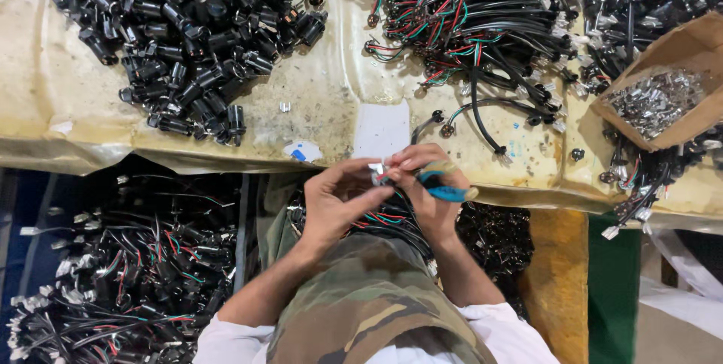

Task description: The person repeatedly picks black cylindrical components and wire harnesses from piles on a table, uses blue-handled pliers to strip or adjust wires, and assembles the parts by hand. The person places finished assemblies into a bin below the table.

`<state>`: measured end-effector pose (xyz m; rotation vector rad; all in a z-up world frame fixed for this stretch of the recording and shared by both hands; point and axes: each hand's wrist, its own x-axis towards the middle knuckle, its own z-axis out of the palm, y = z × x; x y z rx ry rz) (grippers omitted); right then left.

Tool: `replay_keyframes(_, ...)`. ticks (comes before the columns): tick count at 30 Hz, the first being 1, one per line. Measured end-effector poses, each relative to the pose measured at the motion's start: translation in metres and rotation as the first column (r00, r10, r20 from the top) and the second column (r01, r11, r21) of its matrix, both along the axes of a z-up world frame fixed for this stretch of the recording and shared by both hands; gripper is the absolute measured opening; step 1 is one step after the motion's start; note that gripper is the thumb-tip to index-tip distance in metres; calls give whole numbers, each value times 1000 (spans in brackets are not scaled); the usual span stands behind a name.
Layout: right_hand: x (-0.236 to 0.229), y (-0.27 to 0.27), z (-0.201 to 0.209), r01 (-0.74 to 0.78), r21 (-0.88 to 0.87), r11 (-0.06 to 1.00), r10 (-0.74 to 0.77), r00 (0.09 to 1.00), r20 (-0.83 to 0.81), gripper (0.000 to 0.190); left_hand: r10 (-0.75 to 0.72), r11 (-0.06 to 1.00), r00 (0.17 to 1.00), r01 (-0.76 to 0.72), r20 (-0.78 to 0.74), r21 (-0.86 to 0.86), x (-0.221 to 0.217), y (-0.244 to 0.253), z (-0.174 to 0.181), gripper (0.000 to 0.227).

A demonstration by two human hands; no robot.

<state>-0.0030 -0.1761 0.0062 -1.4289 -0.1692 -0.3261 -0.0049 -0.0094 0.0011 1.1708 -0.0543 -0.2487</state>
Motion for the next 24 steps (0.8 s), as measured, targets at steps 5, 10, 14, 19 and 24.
replay_keyframes(5, 1, 4, -1, 58, -284, 957, -48, 998, 44, 19, 29, 949, 942, -131, 335, 285, 10, 15, 7, 33)
replay_keyframes(10, 4, -4, 1, -17, -312, 950, 29, 999, 37, 21, -88, 901, 865, -143, 494, 410, 19, 31, 16, 36)
replay_keyframes(14, 8, -8, 1, -120, -338, 933, 90, 991, -103, 19, -70, 836, 815, -267, 576, 480, 16, 29, 18, 36)
replay_keyframes(19, 11, -7, -5, -181, -178, 967, 133, 959, -252, 17, -167, 724, 696, -395, 699, 566, 16, 25, 19, 37)
replay_keyframes(24, 16, -9, -16, -196, -183, 963, 144, 953, -267, 20, -233, 683, 589, -468, 774, 562, 21, 28, 22, 37)
